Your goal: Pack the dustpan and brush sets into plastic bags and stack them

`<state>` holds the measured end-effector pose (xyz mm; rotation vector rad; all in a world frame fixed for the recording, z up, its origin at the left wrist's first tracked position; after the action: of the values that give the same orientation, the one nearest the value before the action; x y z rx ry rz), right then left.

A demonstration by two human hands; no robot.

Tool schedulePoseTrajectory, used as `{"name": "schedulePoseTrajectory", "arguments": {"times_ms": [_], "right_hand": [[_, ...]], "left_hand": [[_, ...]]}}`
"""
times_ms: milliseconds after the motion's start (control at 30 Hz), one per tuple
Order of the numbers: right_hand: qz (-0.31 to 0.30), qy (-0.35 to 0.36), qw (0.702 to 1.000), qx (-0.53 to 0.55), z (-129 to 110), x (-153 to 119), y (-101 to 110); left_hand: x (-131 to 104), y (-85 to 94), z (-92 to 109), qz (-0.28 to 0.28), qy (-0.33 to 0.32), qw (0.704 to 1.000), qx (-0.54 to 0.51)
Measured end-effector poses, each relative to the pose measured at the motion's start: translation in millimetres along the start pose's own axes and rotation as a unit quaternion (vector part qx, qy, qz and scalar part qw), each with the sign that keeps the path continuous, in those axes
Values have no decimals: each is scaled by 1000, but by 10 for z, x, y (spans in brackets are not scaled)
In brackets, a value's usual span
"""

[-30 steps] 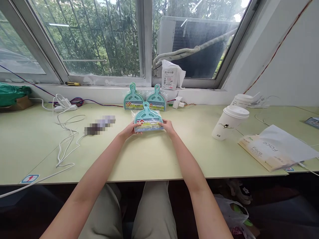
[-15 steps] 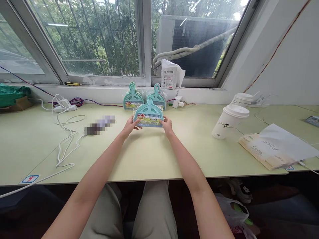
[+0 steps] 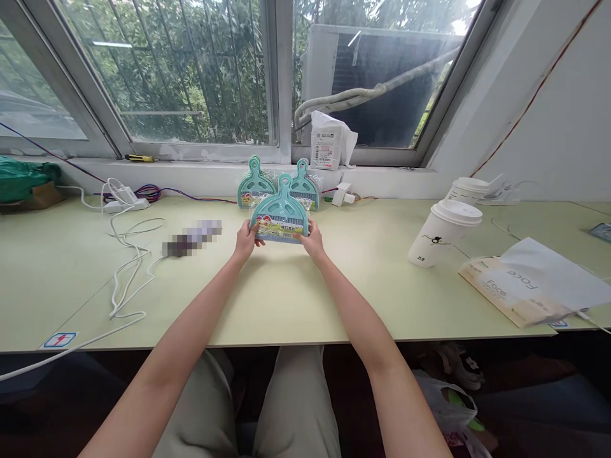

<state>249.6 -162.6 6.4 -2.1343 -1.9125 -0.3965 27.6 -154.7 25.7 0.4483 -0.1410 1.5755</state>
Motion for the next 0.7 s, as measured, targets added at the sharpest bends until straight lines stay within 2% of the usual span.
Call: {"name": "schedulePoseTrajectory", "arguments": {"times_ms": [133,267,467,700], "right_hand": [[29,-35,997,58,46,30,64],[54,-67,991,105,89,51,134],[44,-83,987,131,115,67,163],[33,-82,987,138,79,67,191]], "left_hand": [[-38,-32,71,-81,17,996,-45],[-97,-18,201,-117,-27,991,-62],[-94,-11,228,-97,-50,994,-15],[-64,-26,182,-96,-43,994,14]]}}
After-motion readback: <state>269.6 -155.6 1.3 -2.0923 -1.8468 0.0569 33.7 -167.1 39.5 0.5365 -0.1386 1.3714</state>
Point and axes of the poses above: each hand's wrist, its own x-axis towards the middle knuckle, its own y-axis out of the back of the hand, z = x × y, the point moved 4 cm from there along x, towards the middle knuckle, and after that the axes turned 2 degrees about x, right-handed, at the moved point
